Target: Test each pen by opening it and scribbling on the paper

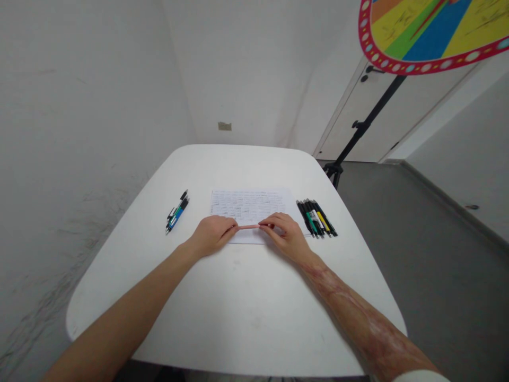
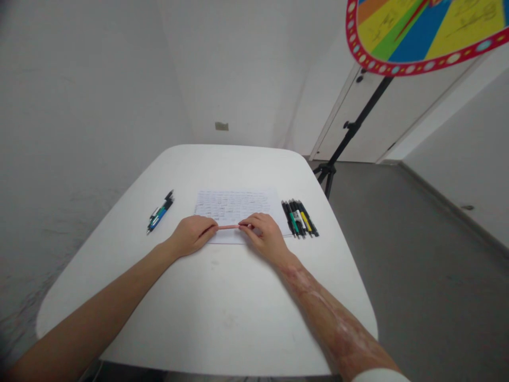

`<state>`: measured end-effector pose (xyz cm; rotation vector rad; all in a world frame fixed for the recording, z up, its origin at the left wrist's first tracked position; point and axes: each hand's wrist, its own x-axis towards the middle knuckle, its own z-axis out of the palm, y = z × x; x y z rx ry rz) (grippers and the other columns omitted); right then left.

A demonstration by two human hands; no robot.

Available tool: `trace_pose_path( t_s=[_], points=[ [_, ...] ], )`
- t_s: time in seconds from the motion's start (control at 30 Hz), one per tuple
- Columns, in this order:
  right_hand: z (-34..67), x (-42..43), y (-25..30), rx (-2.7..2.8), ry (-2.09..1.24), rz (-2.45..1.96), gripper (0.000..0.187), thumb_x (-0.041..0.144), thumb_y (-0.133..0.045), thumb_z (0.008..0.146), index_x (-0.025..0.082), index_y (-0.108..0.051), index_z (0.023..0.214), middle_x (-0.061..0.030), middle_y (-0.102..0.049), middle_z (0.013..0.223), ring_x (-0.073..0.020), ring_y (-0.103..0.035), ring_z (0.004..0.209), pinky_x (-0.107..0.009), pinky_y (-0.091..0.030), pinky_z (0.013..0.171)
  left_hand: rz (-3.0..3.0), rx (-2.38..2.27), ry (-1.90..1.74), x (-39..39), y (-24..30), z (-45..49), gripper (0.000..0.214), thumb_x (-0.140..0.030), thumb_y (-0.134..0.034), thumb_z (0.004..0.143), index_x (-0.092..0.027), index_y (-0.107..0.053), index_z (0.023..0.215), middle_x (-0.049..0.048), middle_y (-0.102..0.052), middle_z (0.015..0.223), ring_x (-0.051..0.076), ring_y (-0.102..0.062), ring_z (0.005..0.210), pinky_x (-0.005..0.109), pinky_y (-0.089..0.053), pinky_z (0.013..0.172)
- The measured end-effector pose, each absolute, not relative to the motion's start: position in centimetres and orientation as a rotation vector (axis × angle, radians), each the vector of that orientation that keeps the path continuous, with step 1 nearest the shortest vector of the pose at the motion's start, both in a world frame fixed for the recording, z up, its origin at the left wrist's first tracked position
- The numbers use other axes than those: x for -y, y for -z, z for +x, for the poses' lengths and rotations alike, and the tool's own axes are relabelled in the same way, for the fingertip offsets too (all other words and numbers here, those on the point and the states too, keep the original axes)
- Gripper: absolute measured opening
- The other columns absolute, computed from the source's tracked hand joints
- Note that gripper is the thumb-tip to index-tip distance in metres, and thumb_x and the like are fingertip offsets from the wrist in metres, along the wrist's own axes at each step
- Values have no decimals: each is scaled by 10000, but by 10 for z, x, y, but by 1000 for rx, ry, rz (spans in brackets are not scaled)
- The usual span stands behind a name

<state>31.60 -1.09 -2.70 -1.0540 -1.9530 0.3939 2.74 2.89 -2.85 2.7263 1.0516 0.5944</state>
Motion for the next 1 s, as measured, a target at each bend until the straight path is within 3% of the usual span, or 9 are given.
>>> trace_pose_path(
  t_s=[0.6,0.83,0.93,1.0],
  points=[
    [323,8,34,1797,-428,-1148,89,260,-592,1076,252,-658,1016,-61,-735,968,-250,-690,903,-407,-539,824,2723,-1167,-630,-31,26,21,376,-430,-427,1172,-207,-722,1100,94,-801,956,250,-747,866,363,-520,790],
    [333,2,37,1753,-272,-1281,88,267,-566,1070,253,-635,1018,-64,-734,983,-257,-677,883,-411,-505,793,2812,-1112,-660,-35,9,5,356,-369,-440,1174,-193,-706,1014,90,-750,997,226,-706,877,346,-488,765],
    [336,0,40,1740,-241,-1332,101,282,-560,1076,246,-640,1025,-75,-739,997,-261,-679,886,-404,-499,763,2862,-1088,-708,-37,2,-1,356,-407,-498,1156,-192,-737,1004,109,-729,1058,233,-685,924,355,-490,806],
    [337,-1,41,1724,-232,-1352,104,285,-559,1073,242,-642,1026,-81,-742,1003,-264,-680,891,-404,-502,761,2862,-1127,-705,-38,0,-4,348,-432,-544,1136,-194,-752,990,95,-723,994,230,-671,889,353,-475,800]
  ],
)
